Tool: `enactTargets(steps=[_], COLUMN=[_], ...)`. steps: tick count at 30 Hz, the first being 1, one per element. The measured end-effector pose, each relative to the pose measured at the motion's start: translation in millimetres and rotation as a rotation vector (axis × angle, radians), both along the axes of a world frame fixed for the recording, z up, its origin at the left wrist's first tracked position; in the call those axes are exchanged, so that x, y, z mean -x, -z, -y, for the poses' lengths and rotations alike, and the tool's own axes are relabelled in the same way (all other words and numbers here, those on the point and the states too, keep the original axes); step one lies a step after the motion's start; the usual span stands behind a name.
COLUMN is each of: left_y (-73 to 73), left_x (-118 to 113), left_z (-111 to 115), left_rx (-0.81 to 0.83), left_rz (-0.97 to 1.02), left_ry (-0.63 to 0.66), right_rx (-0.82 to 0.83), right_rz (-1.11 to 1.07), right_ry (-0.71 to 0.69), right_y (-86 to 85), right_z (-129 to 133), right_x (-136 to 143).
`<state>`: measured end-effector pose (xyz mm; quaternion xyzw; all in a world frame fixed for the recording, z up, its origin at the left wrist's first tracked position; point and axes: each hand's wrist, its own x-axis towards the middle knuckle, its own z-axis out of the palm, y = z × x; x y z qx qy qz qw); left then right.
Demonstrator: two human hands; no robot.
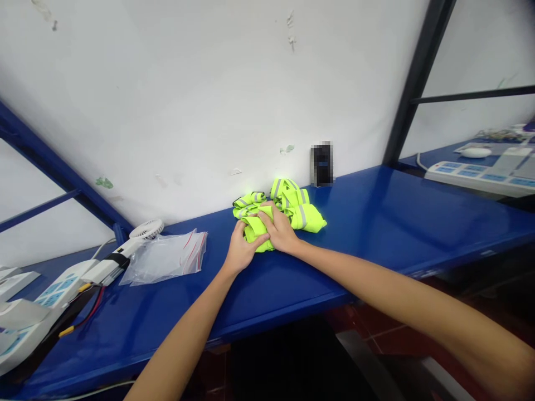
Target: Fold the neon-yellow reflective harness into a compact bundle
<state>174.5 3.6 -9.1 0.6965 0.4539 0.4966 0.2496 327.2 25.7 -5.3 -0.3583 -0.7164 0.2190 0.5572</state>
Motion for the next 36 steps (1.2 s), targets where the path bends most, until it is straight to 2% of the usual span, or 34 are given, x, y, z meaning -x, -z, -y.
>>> enactTargets(steps=[3,6,10,18,23,27,31,36], left_y=[0.9,1.7,2.9,2.9,-1.2,-4.1,-8.1,-10.3], left_x=[-5,-10,-19,-23,-32,-40,-38,-29], left_z=[2,3,3,3,4,9,13,11], left_rx=[-0.072,-0.12,-0.158,-0.021,0.047,-0.066,-0.249,-0.368], left_rz=[-0.013,0.029,0.115,0.152,0.219,0.303,0.208,0.01], left_ry=[-0.026,-0.113,-0.141,-0.109,-0.178,-0.257,-0.336,-0.348], right_rx=[0.024,0.057,0.115,0.098,0.061,0.053,0.129,0.364], right_rz=[-0.032,-0.143,-0.272,-0.319,-0.302,-0.329,-0.376,-0.463], right_ry=[0.084,0.156,0.183,0.171,0.196,0.197,0.204,0.016], right_y=[-1.1,-3.3,-5.6,-8.3,-10.6,-15.1,-15.1,-8.5], right_z=[1,-1,-4,-5,-2,5,2,-18], right_x=[3,7,11,7,7,12,19,23])
